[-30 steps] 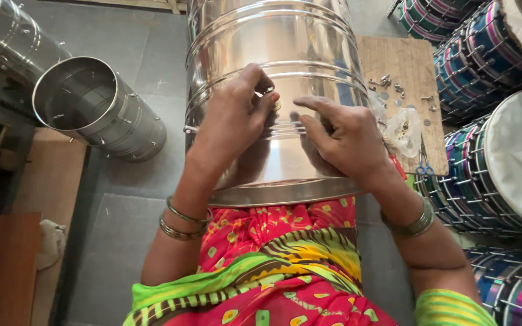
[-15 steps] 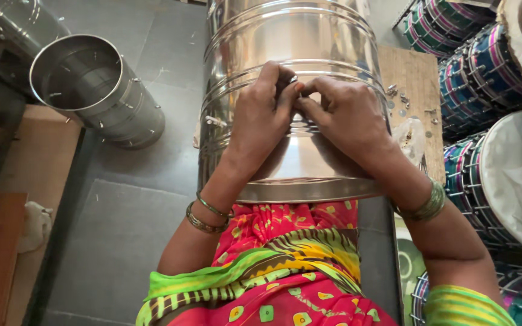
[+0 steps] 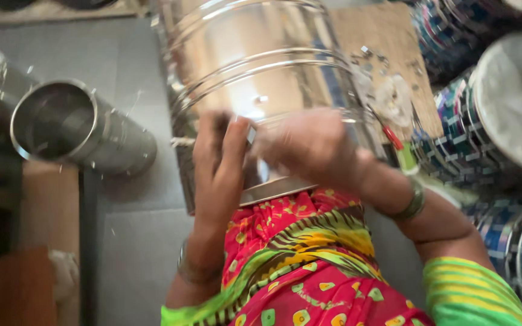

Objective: The person secures a metal fastener onto a large stainless steel cylindrical container using pliers. She repeatedly tightens the fastener and adjusts its position on the container's side.

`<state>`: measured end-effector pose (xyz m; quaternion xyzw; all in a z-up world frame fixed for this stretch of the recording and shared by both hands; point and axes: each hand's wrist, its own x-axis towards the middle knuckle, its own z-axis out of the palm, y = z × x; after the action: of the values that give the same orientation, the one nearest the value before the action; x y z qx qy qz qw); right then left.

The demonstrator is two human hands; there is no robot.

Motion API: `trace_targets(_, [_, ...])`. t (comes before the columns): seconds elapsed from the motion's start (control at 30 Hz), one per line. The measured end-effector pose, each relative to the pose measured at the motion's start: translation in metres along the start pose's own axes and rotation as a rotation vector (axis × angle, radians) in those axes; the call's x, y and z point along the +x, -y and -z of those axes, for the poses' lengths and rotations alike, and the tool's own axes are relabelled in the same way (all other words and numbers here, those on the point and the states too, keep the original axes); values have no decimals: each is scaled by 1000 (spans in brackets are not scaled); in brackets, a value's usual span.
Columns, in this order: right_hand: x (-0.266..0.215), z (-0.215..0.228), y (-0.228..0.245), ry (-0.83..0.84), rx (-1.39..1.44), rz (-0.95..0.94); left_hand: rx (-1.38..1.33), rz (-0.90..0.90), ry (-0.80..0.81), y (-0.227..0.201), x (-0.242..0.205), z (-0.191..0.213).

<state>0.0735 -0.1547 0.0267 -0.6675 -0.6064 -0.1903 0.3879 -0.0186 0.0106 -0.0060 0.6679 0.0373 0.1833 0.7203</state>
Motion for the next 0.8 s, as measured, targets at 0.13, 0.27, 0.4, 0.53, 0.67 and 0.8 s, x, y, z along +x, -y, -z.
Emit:
trace_targets(0.13, [-43,-10,48,-29,49,84,156,-84,194,-12,-66,5])
trace_targets(0.27, [-90,-19,75,45,280,-164,53,365,264,8,-108,3])
trace_targets(0.4, [-129,-29,84,152,334,-539,120,610,453,76,-123,7])
trace_targets(0.53, [-156,-43,81,240,147,-889,-360,948,395,169,-118,-10])
trace_targets(0.67, [-164,-54,83,276,199,-771,-603,1281,202,204,-128,-15])
trace_targets(0.8, [-166,-52,79,295,199,-598,-756,1424,136,199,-126,-8])
